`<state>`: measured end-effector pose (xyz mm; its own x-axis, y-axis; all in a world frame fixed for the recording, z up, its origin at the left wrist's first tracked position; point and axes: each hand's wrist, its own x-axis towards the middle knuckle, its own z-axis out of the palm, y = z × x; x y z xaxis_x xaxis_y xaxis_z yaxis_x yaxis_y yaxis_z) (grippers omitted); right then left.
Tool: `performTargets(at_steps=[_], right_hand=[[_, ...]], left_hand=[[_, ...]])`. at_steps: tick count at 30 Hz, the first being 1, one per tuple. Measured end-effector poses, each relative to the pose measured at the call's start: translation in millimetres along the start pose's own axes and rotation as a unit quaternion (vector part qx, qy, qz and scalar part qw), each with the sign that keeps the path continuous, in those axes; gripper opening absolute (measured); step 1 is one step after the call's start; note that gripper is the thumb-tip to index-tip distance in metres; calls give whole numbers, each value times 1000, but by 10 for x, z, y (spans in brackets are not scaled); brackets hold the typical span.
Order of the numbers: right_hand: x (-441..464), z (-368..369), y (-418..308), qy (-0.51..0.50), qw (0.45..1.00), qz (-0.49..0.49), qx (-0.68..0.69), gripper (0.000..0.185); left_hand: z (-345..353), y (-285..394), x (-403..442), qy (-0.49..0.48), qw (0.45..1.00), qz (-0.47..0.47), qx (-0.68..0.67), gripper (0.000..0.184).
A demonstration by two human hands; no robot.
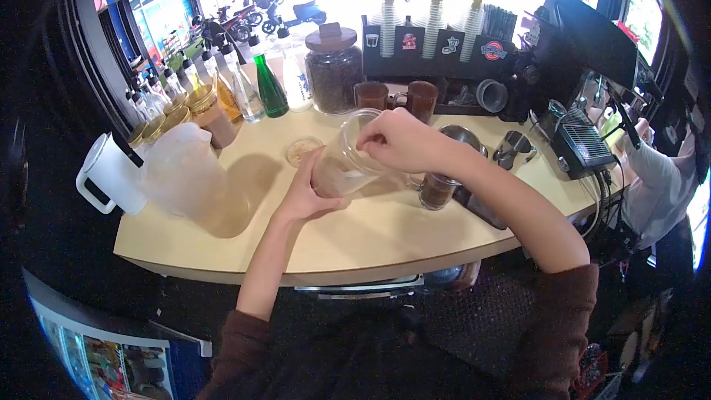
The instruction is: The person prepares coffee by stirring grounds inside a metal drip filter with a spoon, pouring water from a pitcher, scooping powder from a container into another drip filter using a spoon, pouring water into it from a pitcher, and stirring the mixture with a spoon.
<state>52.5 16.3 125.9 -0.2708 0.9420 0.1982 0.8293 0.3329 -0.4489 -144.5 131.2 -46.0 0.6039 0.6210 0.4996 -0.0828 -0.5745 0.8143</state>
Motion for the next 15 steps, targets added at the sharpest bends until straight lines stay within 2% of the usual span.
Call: performTargets(at_steps=[1,2,4,5,7,8,11,12,13,15], right_hand=[[45,16,-18,-70,996,37,-29,18],[87,91,25,-72,996,38,-29,18],[212,334,220,-137,986,-19,-96,18],[260,411,291,-135,986,-20,-94,18],[347,549,413,-147,943,-250,-166,14],[388,645,538,-146,943,-248,-166,14],[426,754,650,-118,894,-307,-303,17],[407,635,432,-158,949,-173,-210,19],[388,528,238,-193,974,-34,-111,21],[334,404,-23,-186,977,-18,-99,20]], left_hand=[[-8,3,5,-12,1000,15,16,97],[-13,6,6,-25,999,31,33,97],[2,17,-10,-23,999,28,24,97],[2,26,-12,-21,999,26,15,97],[-1,43,-7,-24,999,27,23,97],[3,48,-7,-25,999,29,26,96],[2,52,-15,-19,998,37,39,95],[3,59,-13,-17,999,36,37,95],[0,68,-11,-15,999,39,34,95],[-12,60,-24,-11,999,39,32,94]])
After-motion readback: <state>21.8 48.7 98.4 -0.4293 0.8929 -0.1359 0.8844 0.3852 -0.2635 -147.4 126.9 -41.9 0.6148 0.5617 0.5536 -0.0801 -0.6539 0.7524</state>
